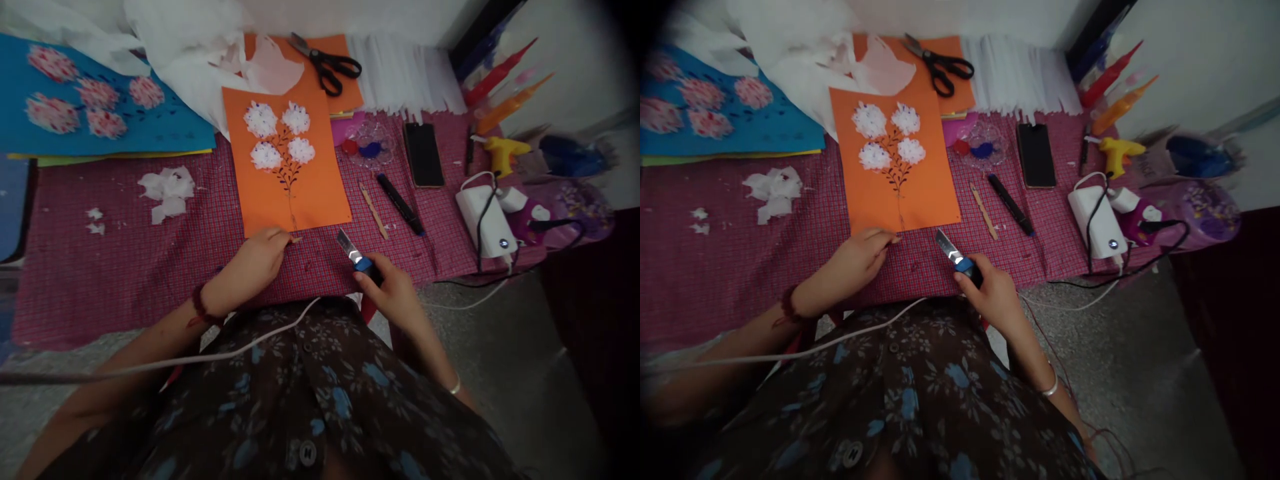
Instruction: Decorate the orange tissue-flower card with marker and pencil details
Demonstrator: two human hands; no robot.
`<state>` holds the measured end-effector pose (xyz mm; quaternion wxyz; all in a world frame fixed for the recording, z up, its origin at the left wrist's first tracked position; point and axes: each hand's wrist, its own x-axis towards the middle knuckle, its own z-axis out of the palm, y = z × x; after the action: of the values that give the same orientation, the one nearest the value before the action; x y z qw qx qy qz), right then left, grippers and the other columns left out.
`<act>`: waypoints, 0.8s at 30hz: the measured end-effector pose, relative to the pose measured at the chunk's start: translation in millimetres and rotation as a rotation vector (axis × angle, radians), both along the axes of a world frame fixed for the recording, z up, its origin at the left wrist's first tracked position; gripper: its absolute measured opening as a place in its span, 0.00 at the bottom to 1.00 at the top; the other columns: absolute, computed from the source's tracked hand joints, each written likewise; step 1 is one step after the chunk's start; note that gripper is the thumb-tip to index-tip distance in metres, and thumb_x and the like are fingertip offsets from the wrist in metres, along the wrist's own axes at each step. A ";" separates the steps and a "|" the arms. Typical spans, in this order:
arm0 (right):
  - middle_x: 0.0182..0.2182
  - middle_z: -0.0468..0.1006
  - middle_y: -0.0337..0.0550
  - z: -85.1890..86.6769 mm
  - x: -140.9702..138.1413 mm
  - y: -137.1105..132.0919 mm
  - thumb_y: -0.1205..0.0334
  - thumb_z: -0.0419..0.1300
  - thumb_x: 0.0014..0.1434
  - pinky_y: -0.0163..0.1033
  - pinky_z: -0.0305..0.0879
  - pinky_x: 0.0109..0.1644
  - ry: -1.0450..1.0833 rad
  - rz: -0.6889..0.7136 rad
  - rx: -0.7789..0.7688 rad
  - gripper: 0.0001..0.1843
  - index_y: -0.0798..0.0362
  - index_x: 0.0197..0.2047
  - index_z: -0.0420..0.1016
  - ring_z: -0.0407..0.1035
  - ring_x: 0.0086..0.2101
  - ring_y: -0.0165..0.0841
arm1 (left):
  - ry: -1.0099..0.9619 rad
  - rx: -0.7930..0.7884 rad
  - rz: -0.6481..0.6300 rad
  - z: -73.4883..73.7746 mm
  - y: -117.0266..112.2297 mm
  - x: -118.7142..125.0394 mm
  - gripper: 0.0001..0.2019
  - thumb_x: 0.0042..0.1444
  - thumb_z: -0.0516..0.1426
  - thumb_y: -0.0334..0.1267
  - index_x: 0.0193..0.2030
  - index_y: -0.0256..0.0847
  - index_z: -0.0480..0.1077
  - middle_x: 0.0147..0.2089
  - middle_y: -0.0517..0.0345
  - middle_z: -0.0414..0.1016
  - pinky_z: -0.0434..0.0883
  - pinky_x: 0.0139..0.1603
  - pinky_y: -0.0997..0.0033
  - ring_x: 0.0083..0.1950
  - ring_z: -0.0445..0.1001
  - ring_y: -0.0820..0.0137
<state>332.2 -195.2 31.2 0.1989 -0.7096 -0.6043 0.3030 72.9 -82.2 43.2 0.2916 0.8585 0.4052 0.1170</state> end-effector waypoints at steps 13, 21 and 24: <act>0.32 0.77 0.41 4.4 45.9 -33.0 0.47 0.58 0.63 0.39 0.62 0.36 -0.057 -0.164 0.142 0.16 0.51 0.44 0.73 0.70 0.31 0.35 | -0.345 -0.281 -0.003 -4.1 -58.9 18.8 0.13 0.57 0.49 0.27 0.41 0.39 0.73 0.44 0.51 0.80 0.76 0.52 0.60 0.47 0.79 0.64; 0.38 0.78 0.44 24.3 83.5 0.2 0.50 0.61 0.58 0.42 0.68 0.42 -0.099 -0.138 0.188 0.20 0.53 0.49 0.71 0.72 0.37 0.38 | -0.297 0.033 -0.070 -19.7 -67.7 -3.2 0.15 0.62 0.48 0.28 0.47 0.39 0.74 0.53 0.45 0.79 0.74 0.59 0.51 0.55 0.77 0.58; 0.34 0.78 0.44 35.5 117.1 39.3 0.49 0.60 0.57 0.41 0.66 0.37 -0.246 -0.187 0.187 0.18 0.54 0.44 0.73 0.70 0.32 0.38 | -0.287 0.067 -0.012 -32.6 -71.7 -28.8 0.15 0.61 0.48 0.30 0.41 0.42 0.77 0.49 0.47 0.82 0.78 0.54 0.55 0.51 0.79 0.58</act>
<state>449.2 -155.9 66.7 0.2157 -0.7727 -0.5811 0.1365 44.2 -153.8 10.6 0.3183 0.8446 0.3501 0.2506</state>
